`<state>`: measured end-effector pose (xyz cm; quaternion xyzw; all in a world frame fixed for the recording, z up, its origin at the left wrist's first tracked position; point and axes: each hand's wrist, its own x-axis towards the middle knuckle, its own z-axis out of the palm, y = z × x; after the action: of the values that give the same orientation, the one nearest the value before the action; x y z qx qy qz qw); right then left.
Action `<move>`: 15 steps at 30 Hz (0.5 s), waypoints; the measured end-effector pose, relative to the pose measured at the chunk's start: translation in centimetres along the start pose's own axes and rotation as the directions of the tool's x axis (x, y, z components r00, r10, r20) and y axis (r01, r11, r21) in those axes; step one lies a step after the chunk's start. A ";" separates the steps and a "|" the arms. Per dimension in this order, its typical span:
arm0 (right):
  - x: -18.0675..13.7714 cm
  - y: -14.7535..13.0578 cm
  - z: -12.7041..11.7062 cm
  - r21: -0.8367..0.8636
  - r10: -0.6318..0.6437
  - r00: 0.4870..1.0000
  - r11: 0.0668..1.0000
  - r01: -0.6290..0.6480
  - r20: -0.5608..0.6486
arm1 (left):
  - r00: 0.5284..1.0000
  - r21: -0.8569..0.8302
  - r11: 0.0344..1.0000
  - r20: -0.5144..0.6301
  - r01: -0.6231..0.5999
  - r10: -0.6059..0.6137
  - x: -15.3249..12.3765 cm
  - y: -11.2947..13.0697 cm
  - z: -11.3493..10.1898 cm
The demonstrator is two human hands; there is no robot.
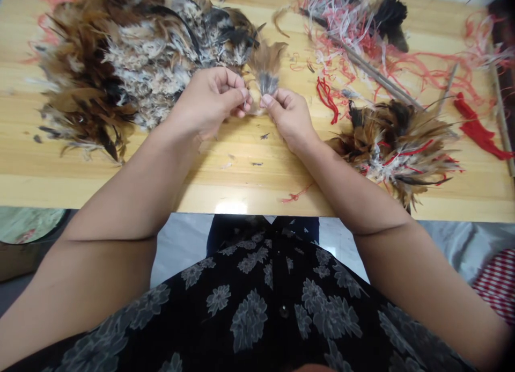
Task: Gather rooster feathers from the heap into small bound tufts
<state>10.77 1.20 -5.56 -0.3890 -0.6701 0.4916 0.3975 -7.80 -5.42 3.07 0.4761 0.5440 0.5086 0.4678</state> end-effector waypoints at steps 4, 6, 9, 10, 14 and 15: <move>-0.4 -1.1 0.0 -0.011 0.014 1.000 1.000 -0.014 -0.001 | 1.000 -0.148 0.989 -0.014 0.012 -0.015 0.1 -0.1 0.2; -0.7 -1.7 0.0 -0.019 0.018 1.000 1.000 -0.018 0.003 | 1.000 -0.182 0.983 0.000 0.013 -0.014 0.1 -0.3 0.2; -1.0 -2.2 0.0 -0.026 0.016 1.000 1.000 -0.016 0.009 | 1.000 -0.130 0.991 0.010 -0.027 0.028 0.1 -1.0 -0.1; -1.0 -2.2 0.0 -0.028 0.014 1.000 1.000 -0.014 0.009 | 0.999 -0.088 0.995 0.021 -0.047 0.049 0.1 -1.3 -0.2; -1.1 -2.4 0.1 -0.047 0.018 1.000 0.999 -0.017 0.020 | 0.988 0.040 0.991 0.095 -0.125 0.120 -0.1 -2.2 -0.9; -1.1 -2.4 0.1 -0.051 0.021 0.999 0.999 -0.020 0.028 | 0.985 0.058 0.988 0.109 -0.143 0.136 -0.1 -2.4 -1.0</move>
<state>10.79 -0.35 -3.39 -0.3988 -0.6838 0.4840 0.3730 -8.88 -5.69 0.68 0.5539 0.5004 0.4964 0.4432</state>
